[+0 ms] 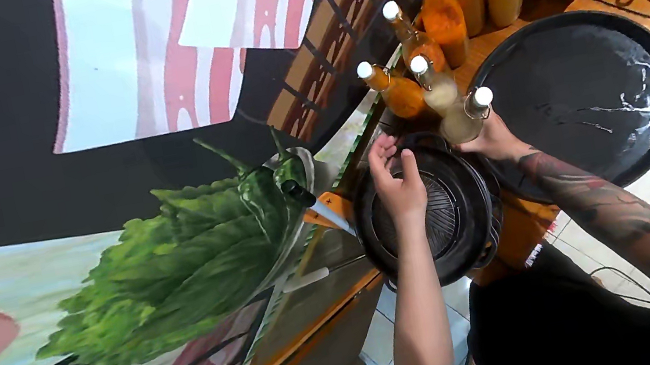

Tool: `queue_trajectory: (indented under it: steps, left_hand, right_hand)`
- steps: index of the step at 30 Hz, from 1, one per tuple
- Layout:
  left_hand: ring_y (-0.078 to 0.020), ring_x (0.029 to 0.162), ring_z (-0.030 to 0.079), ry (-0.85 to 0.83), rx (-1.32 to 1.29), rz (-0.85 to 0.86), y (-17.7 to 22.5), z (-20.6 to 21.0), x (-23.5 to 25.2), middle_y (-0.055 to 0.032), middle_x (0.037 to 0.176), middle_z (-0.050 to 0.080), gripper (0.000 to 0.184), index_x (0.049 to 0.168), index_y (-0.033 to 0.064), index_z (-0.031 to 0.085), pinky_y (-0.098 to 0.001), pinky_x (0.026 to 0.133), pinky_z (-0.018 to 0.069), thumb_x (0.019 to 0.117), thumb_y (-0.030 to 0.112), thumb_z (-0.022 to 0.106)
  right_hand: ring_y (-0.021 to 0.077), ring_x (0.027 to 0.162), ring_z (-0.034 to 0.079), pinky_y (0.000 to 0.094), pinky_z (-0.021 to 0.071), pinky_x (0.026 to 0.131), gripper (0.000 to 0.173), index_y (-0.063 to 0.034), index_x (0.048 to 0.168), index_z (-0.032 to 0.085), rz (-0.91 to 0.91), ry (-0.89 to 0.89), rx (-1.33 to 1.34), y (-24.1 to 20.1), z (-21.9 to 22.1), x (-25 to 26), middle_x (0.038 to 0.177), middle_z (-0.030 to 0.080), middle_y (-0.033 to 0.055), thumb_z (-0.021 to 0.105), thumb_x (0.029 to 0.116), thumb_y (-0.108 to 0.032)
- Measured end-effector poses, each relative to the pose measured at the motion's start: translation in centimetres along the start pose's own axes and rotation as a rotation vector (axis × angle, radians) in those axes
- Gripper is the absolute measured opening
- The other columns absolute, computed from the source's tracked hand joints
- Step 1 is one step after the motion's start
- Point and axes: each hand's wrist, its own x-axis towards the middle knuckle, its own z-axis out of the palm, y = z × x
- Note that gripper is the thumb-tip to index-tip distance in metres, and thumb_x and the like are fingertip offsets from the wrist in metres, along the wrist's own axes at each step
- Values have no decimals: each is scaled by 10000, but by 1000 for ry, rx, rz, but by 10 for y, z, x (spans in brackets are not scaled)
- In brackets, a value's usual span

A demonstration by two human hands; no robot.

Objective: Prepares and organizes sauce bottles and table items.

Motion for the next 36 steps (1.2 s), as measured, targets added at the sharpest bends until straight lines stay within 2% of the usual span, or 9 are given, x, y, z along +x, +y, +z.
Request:
queue_trajectory:
  steps: [6, 11, 15, 18, 23, 26, 30, 34, 36]
  left_hand:
    - [-200, 1332, 554, 313, 3, -80, -45, -62, -56, -89, 1481, 537, 581, 1527, 57, 380, -398, 1099, 496, 1048, 312, 585]
    - [-205, 1323, 514, 756, -205, -345, -112, -93, -174, -141, 1467, 493, 514, 1508, 7, 336, -393, 1099, 455, 1063, 195, 511]
    - [-108, 848, 644, 627, -624, -925, -169, -48, -247, -17, 1005, 670, 257, 1250, 129, 545, -317, 720, 569, 1089, 233, 374]
    - [-155, 932, 643, 389, -782, -962, -193, -22, -266, -63, 1067, 664, 269, 1280, 76, 546, -392, 821, 568, 1022, 11, 508]
    - [-140, 949, 663, 536, -1178, -771, -213, -13, -250, -24, 1041, 684, 198, 1191, 145, 562, -364, 825, 582, 1057, 118, 418]
    - [-114, 1114, 619, 491, -996, -642, -207, -34, -240, -59, 1230, 639, 314, 1379, 80, 511, -341, 971, 543, 1073, 119, 450]
    - [-122, 1086, 623, 494, -1054, -570, -222, -30, -234, -61, 1191, 655, 304, 1338, 94, 548, -359, 947, 546, 1096, 216, 412]
    - [-199, 1139, 634, 496, -927, -772, -195, -28, -245, -84, 1301, 639, 385, 1441, 154, 511, -448, 919, 572, 1109, 330, 426]
    - [-156, 1129, 615, 461, -801, -815, -172, -33, -249, -105, 1285, 621, 378, 1457, 83, 448, -374, 932, 555, 1092, 185, 453]
  right_hand:
    - [204, 1341, 529, 369, 449, 1152, 1132, 8, 1513, 320, 31, -26, -62, -5, 1, 4, 1448, 511, 187, 948, 671, -413]
    - [219, 1354, 524, 354, 440, 1165, 1128, 61, 1512, 311, 18, -14, -23, -12, 6, 2, 1461, 500, 216, 952, 678, -347]
    - [214, 1352, 527, 337, 438, 1165, 1114, 85, 1503, 275, -29, -26, -78, -18, 8, 1, 1446, 507, 219, 940, 704, -318]
    - [220, 1365, 517, 340, 429, 1176, 1117, 90, 1504, 253, -75, -22, -116, -24, 11, 0, 1448, 503, 217, 938, 710, -296]
    - [245, 1387, 490, 339, 425, 1175, 1132, 97, 1514, 228, -87, -8, -222, -30, 16, -3, 1480, 462, 239, 929, 715, -295]
    - [261, 1404, 472, 348, 420, 1182, 1139, 105, 1523, 207, -136, -11, -262, -21, 16, -3, 1503, 436, 252, 920, 728, -289]
    - [247, 1377, 489, 340, 445, 1151, 1069, 78, 1510, 243, -141, -2, -268, -27, 19, -8, 1481, 450, 230, 904, 744, -269]
    - [246, 1352, 512, 355, 463, 1135, 1017, 68, 1490, 290, -127, 43, -276, -34, 24, -11, 1449, 479, 226, 904, 751, -262]
    - [239, 1335, 530, 357, 477, 1122, 1025, 62, 1489, 296, -92, 77, -265, -36, 26, -15, 1439, 490, 220, 914, 738, -258]
